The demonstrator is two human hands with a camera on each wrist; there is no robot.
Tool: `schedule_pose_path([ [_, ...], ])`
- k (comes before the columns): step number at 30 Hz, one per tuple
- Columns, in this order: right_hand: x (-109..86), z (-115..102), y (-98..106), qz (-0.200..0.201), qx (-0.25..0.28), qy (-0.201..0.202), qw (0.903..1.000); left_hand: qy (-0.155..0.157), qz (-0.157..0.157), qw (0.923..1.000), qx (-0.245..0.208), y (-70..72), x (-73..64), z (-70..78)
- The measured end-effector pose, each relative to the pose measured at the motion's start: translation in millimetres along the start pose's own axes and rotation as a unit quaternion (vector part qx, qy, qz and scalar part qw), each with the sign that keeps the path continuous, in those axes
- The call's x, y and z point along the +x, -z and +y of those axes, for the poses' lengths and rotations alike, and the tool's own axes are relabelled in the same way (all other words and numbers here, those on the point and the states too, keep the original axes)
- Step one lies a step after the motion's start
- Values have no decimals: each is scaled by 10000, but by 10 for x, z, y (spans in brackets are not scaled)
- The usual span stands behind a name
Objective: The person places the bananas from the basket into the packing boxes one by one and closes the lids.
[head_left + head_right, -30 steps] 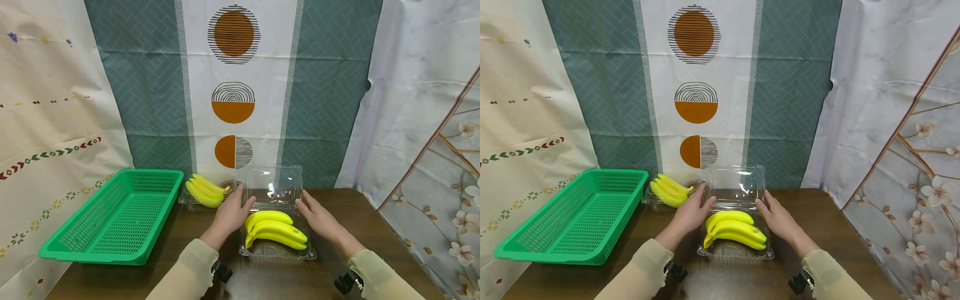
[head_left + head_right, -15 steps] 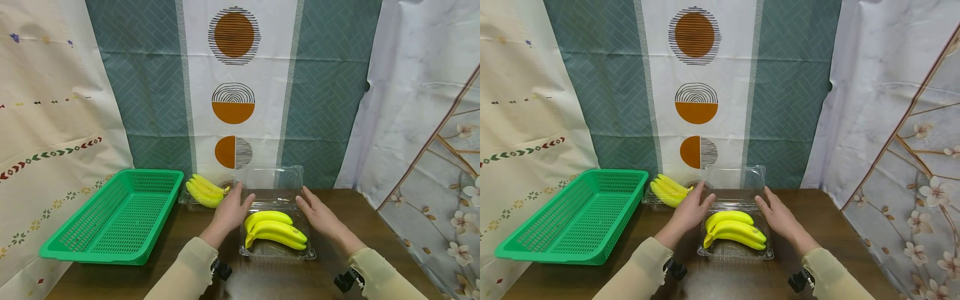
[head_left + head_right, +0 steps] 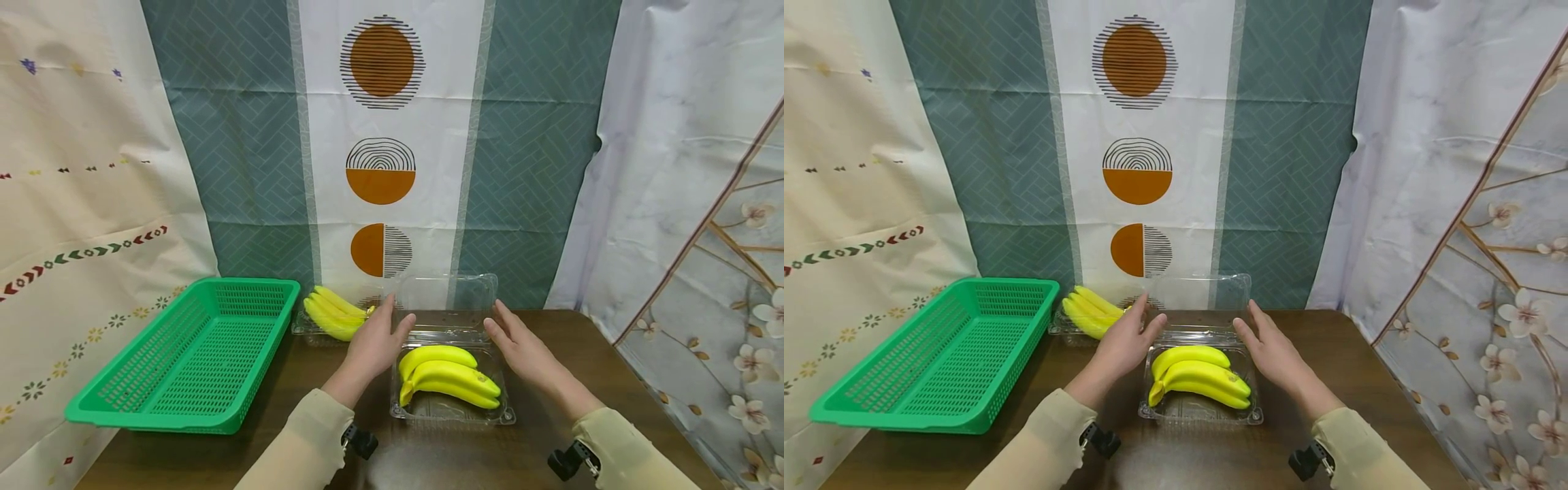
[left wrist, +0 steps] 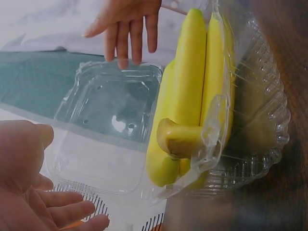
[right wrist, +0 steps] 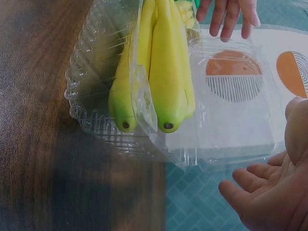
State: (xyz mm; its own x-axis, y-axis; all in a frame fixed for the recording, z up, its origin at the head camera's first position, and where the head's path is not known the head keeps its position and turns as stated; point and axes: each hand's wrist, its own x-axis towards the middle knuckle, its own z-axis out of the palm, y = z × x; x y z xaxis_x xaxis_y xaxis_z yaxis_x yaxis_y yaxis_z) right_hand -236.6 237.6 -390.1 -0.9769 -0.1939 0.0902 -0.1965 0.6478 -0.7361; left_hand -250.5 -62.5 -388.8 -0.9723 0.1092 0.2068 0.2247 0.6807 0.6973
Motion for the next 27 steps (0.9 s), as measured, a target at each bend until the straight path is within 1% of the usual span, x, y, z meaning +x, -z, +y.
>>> schedule_pose_path([
  [6,-35,-26,16,78,60,101,9999,32,27,9998,-179,7,-23,-1],
  [13,-88,-46,25,139,114,243,9995,-121,58,9998,-166,27,-62,-18],
  [18,-127,-56,40,173,116,277,9994,-188,33,9994,-273,57,-101,-3],
  [27,-202,-87,62,171,169,389,9990,-210,17,9990,-384,83,-160,-1],
])
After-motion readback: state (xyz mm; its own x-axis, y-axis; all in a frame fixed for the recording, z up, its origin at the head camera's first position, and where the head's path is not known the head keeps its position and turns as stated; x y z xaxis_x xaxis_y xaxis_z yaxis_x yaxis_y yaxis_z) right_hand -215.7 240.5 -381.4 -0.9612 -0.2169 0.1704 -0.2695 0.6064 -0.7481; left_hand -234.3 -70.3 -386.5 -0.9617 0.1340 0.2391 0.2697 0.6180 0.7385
